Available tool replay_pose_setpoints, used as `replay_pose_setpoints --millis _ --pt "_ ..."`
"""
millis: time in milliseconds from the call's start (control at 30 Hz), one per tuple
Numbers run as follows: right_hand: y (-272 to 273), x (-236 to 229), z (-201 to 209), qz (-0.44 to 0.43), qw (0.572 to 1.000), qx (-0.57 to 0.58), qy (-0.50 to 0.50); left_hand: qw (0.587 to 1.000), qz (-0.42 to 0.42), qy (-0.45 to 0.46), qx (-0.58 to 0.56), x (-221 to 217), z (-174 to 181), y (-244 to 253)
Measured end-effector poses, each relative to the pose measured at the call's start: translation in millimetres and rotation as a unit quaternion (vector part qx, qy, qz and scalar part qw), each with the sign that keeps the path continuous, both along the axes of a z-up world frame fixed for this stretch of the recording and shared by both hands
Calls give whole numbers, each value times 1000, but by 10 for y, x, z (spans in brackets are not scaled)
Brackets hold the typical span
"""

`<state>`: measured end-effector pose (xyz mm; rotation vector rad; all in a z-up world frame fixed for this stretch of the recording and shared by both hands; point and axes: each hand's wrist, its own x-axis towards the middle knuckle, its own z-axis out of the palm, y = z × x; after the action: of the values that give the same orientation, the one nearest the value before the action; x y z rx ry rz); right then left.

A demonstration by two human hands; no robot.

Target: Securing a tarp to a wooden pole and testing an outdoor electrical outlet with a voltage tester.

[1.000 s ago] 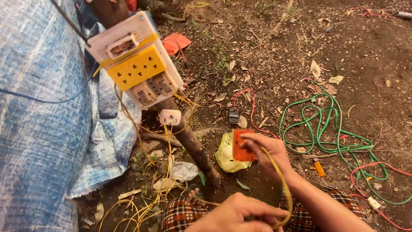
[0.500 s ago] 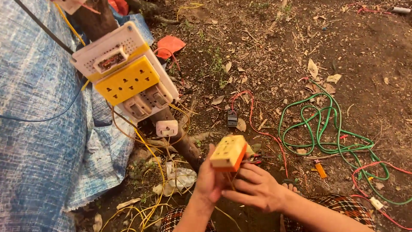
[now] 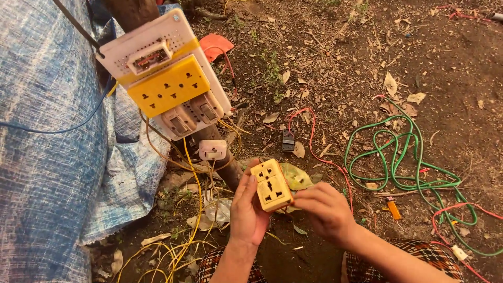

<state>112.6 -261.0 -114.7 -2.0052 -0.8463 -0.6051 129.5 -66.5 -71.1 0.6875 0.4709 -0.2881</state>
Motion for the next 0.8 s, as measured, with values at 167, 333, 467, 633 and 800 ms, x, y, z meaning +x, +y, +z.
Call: replay_pose_setpoints --millis 167,333,467,633,800 --pt "-43 -66 20 -38 980 73 179 1000 26 9 8 -7 -140 -80" --pt "-22 -45 36 -64 960 114 246 999 32 39 11 -31 -170 -246" --pt "-1 -25 12 -42 886 237 397 997 52 53 7 -43 -228 -340" --pt "8 13 -55 -62 770 364 520 994 64 85 9 -45 -250 -408" --pt "32 37 -44 -74 640 518 563 995 60 83 16 -52 -289 -444"
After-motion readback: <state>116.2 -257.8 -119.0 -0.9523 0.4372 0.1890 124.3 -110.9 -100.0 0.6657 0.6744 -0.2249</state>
